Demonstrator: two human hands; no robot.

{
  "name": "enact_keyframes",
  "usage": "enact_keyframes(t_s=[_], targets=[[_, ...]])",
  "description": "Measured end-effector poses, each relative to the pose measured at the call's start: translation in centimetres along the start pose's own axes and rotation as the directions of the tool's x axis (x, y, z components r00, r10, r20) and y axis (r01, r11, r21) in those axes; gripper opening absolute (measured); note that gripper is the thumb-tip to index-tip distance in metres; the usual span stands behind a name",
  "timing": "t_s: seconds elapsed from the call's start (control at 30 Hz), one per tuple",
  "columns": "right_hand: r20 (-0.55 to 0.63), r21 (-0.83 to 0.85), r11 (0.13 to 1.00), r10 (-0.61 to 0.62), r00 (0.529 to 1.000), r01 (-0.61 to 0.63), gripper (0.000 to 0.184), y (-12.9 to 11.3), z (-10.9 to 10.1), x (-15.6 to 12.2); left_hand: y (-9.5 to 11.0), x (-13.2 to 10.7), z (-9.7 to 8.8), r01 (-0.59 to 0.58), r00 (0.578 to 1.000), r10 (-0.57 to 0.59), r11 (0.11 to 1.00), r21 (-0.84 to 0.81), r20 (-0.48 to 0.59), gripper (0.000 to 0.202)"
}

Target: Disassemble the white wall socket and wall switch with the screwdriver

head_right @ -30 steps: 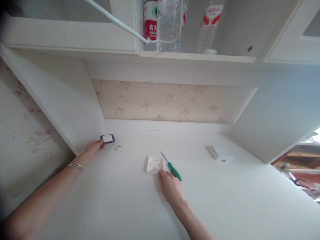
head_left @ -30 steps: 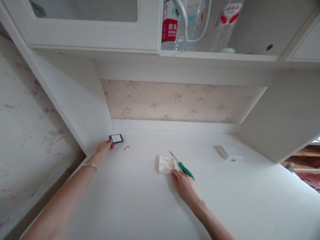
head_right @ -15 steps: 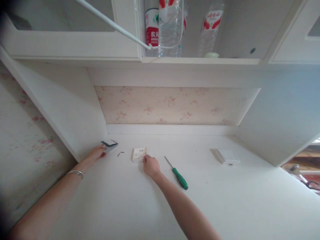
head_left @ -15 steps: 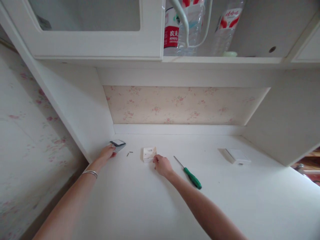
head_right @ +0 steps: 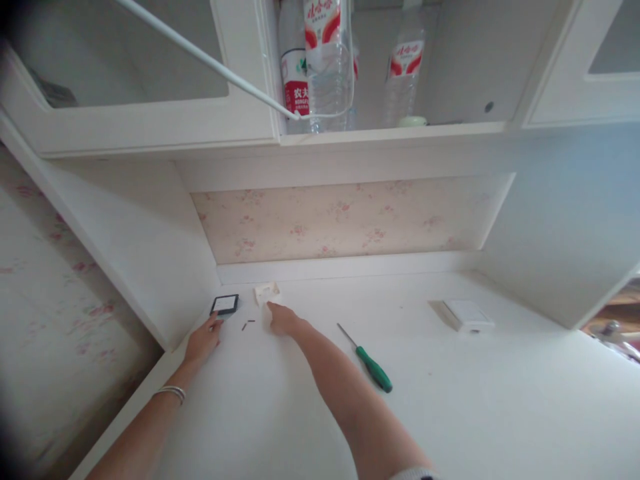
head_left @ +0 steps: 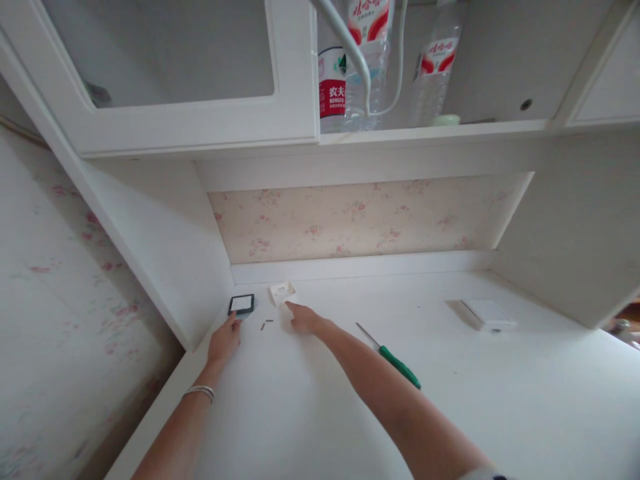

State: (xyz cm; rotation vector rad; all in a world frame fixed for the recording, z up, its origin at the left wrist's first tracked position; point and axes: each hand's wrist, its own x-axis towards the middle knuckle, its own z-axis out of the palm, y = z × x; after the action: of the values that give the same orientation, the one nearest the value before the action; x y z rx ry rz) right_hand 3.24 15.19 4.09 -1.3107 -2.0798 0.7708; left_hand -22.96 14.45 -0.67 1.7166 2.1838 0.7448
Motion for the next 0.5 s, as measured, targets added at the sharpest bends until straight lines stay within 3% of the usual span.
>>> enact_keyframes(t_s=[0.2, 0.33, 0.43, 0.5], targets=[[0.122, -0.045, 0.998, -0.039, 0.992, 0.045, 0.046, 2.3, -3.8, -6.9, 0.9, 2.0, 0.2, -0.102, 0.995, 0.103, 0.990, 0.100, -0.004, 0.049], [0.074, -0.030, 0.999, 0.032, 0.997, -0.030, 0.040, 4.2, -7.4, -13.8, 1.7, 3.4, 0.1, -0.132, 0.991, 0.134, 0.983, 0.129, -0.010, 0.046], [-0.046, 0.206, 0.958, 0.212, 0.976, -0.199, 0.031, 6.5, -10.3, -18.7, 2.3, 4.2, -0.2, -0.094, 0.995, 0.098, 0.984, 0.152, -0.022, 0.046], [-0.161, 0.349, 0.901, 0.327, 0.931, -0.257, 0.033, 8.6, -12.6, -21.6, 2.7, 4.7, -0.5, -0.055, 0.998, 0.057, 0.991, 0.118, -0.020, 0.046]])
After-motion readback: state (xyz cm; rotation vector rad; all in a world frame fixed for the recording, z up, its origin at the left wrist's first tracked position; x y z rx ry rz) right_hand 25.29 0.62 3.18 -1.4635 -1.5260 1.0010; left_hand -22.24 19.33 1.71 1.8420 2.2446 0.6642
